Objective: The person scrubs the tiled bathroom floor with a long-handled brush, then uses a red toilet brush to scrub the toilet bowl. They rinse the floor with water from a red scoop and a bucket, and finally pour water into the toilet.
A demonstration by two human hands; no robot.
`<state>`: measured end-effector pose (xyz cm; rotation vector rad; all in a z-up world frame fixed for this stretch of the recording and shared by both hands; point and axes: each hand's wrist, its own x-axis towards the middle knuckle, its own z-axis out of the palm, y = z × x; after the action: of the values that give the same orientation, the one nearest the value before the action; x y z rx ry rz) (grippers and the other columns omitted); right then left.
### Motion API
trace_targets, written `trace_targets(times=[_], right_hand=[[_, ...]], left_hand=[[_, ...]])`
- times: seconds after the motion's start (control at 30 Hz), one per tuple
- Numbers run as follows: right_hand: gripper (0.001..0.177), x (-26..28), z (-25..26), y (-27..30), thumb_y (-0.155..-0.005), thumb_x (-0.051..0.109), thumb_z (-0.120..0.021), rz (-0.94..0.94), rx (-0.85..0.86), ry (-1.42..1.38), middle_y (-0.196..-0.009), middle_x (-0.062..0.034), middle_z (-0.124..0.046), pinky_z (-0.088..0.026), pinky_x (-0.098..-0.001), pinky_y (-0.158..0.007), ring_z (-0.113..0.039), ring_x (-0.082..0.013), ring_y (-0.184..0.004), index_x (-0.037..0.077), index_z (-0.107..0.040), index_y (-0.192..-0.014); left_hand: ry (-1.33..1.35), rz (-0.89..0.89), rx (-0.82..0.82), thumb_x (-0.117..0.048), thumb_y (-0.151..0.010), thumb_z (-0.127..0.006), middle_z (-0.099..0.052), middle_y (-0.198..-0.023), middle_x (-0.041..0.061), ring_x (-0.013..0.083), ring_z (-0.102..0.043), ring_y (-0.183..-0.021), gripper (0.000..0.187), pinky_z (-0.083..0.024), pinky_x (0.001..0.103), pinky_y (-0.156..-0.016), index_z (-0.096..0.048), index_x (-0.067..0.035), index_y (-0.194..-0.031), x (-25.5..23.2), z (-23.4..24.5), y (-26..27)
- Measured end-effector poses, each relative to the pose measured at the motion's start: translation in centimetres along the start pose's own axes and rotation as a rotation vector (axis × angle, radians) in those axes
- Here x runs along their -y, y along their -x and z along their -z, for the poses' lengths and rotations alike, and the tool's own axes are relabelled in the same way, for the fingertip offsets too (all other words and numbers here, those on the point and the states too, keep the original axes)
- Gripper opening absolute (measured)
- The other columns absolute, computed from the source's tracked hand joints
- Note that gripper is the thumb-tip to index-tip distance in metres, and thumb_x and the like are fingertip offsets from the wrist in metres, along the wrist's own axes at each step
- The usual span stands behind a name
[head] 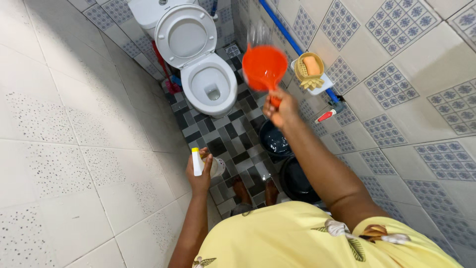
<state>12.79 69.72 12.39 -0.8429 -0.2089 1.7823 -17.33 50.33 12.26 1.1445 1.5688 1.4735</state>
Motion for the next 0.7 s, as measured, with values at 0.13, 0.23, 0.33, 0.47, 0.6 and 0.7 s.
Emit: trace_targets(times=[0.13, 0.23, 0.33, 0.47, 0.6, 0.7], right_hand=[[0.037, 8.1, -8.2, 0.9, -0.091, 0.010, -0.061, 0.127, 0.078, -0.078, -0.081, -0.0069, -0.053, -0.037, -0.0329, -0.052, -0.044, -0.0158, -0.055, 0.016, -0.044, -0.124], [0.036, 9.3, -8.6, 2.2, -0.095, 0.011, -0.061, 0.116, 0.171, -0.083, -0.084, -0.0075, -0.055, -0.038, -0.0321, -0.054, -0.045, -0.0153, -0.056, 0.012, -0.045, -0.127], [0.043, 6.5, -5.4, 3.3, -0.096, 0.012, -0.060, 0.084, 0.195, 0.015, -0.086, -0.0070, -0.057, -0.038, -0.0301, -0.054, -0.046, -0.0139, -0.057, 0.012, -0.045, -0.136], [0.057, -0.5, 2.7, 3.5, -0.099, 0.009, -0.059, -0.058, 0.231, 0.084, -0.091, -0.0078, -0.060, -0.044, -0.0315, -0.058, -0.052, -0.0143, -0.060, 0.011, -0.041, -0.153], [0.060, -7.3, 12.2, 3.8, -0.098, 0.011, -0.057, -0.291, -0.001, 0.223, -0.106, -0.0116, -0.069, -0.046, -0.0303, -0.059, -0.052, -0.0119, -0.060, 0.016, -0.040, -0.156], [0.059, -11.2, 18.6, 4.5, -0.098, 0.013, -0.056, -0.417, -0.146, 0.216, -0.110, -0.0110, -0.074, -0.047, -0.0310, -0.059, -0.051, -0.0120, -0.058, 0.018, -0.040, -0.155]], left_hand=[[-0.101, -0.009, -0.023, -0.019, -0.089, -0.078, -0.074, -0.117, 0.014, 0.0218, -0.073, -0.108, 0.027, -0.055, 0.035, -0.096, -0.065, -0.004, -0.108, -0.3, -0.4, 0.8], [-0.049, -0.052, -0.013, -0.017, -0.091, -0.078, -0.074, -0.120, 0.016, 0.0230, -0.071, -0.112, 0.026, -0.054, 0.036, -0.097, -0.065, -0.003, -0.109, -0.3, -0.5, 1.4], [-0.073, -0.037, -0.006, -0.018, -0.091, -0.077, -0.074, -0.118, 0.015, 0.0221, -0.072, -0.109, 0.027, -0.056, 0.036, -0.095, -0.064, -0.003, -0.110, -0.2, -0.6, 1.9], [0.036, -0.004, 0.014, -0.015, -0.092, -0.076, -0.071, -0.121, 0.016, 0.0224, -0.070, -0.112, 0.026, -0.055, 0.036, -0.097, -0.064, -0.002, -0.110, 0.4, -0.6, 2.2], [0.015, 0.021, 0.025, -0.013, -0.093, -0.076, -0.072, -0.121, 0.017, 0.0227, -0.068, -0.114, 0.023, -0.054, 0.036, -0.098, -0.064, -0.001, -0.109, 1.0, -1.2, 2.2], [-0.013, 0.072, 0.066, -0.012, -0.093, -0.076, -0.072, -0.120, 0.016, 0.0227, -0.068, -0.116, 0.022, -0.054, 0.037, -0.098, -0.064, -0.001, -0.108, 1.1, -1.8, 2.7]])
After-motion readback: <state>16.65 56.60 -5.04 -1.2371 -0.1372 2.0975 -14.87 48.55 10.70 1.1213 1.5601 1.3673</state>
